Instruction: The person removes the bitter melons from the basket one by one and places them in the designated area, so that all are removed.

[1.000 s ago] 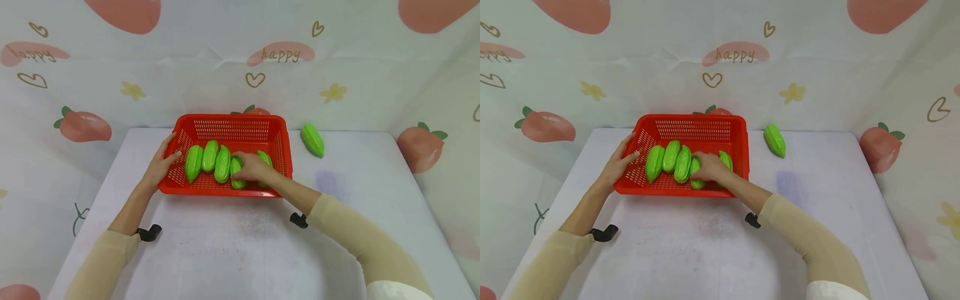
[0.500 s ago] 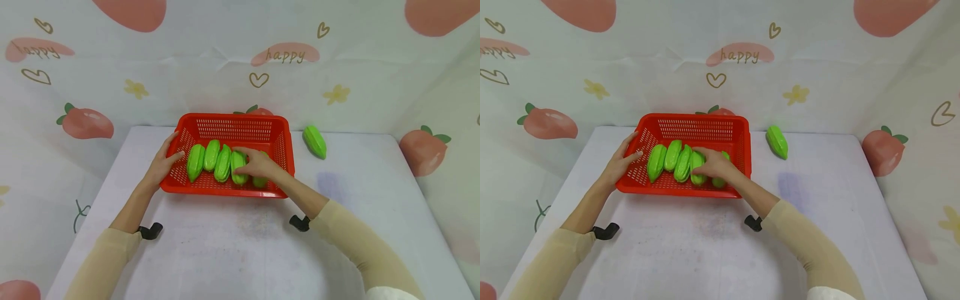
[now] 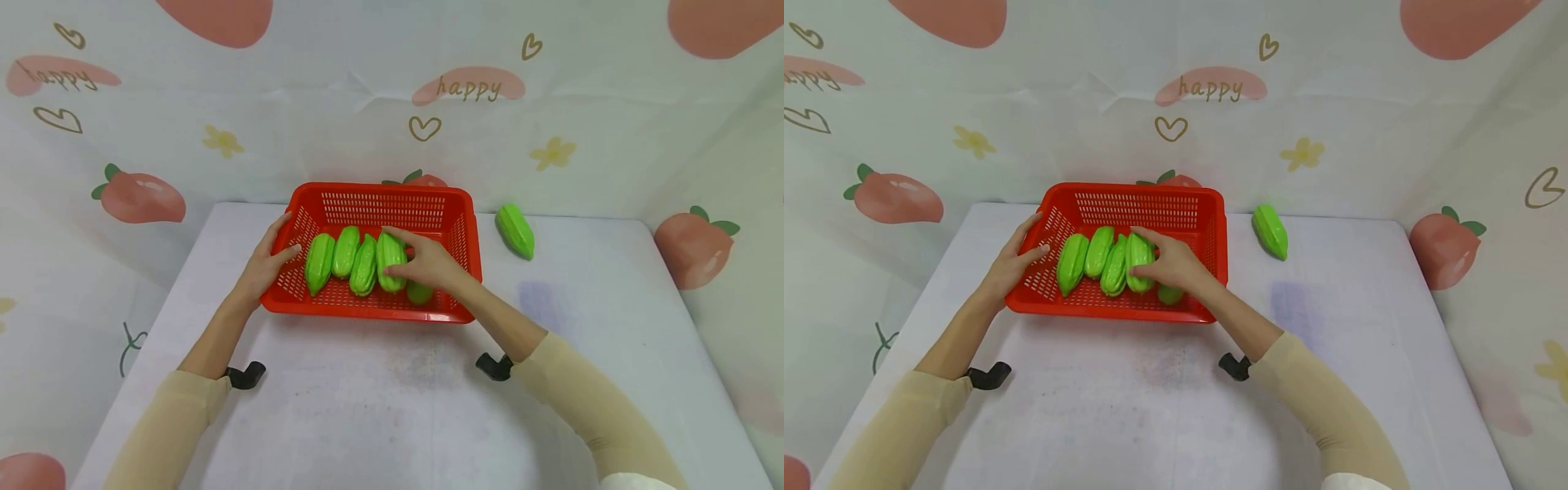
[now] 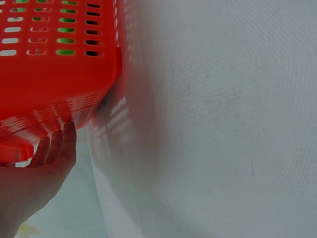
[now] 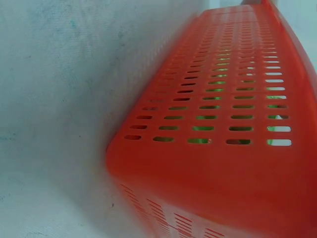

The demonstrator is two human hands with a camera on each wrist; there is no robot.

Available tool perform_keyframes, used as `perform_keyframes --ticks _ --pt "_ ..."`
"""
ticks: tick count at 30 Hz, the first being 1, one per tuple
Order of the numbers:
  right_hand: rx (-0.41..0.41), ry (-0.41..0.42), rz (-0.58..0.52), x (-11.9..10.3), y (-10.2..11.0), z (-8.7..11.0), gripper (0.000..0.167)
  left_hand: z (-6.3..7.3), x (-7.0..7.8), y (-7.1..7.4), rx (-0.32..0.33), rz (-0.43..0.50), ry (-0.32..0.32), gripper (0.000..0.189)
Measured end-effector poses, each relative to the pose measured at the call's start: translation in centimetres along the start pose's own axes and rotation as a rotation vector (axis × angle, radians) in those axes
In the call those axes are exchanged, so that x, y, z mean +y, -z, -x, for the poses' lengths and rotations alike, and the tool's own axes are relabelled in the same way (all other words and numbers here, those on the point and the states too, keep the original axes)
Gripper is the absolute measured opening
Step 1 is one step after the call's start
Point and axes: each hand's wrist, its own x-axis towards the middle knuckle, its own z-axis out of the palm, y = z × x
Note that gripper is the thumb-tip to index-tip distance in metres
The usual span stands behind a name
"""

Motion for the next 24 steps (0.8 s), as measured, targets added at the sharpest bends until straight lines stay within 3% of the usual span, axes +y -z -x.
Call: perform_keyframes --ticks 8,24 --pt "0.022 -0.001 -0.060 0.0 1.1 1.1 0.078 -1.1 -2.0 0.4 0.018 -0.018 -0.021 0.067" --pt "0.047 -0.016 -0.136 0.5 3.0 3.1 0.071 -1.0 -2.1 0.4 0.022 -0.019 -0.040 0.064"
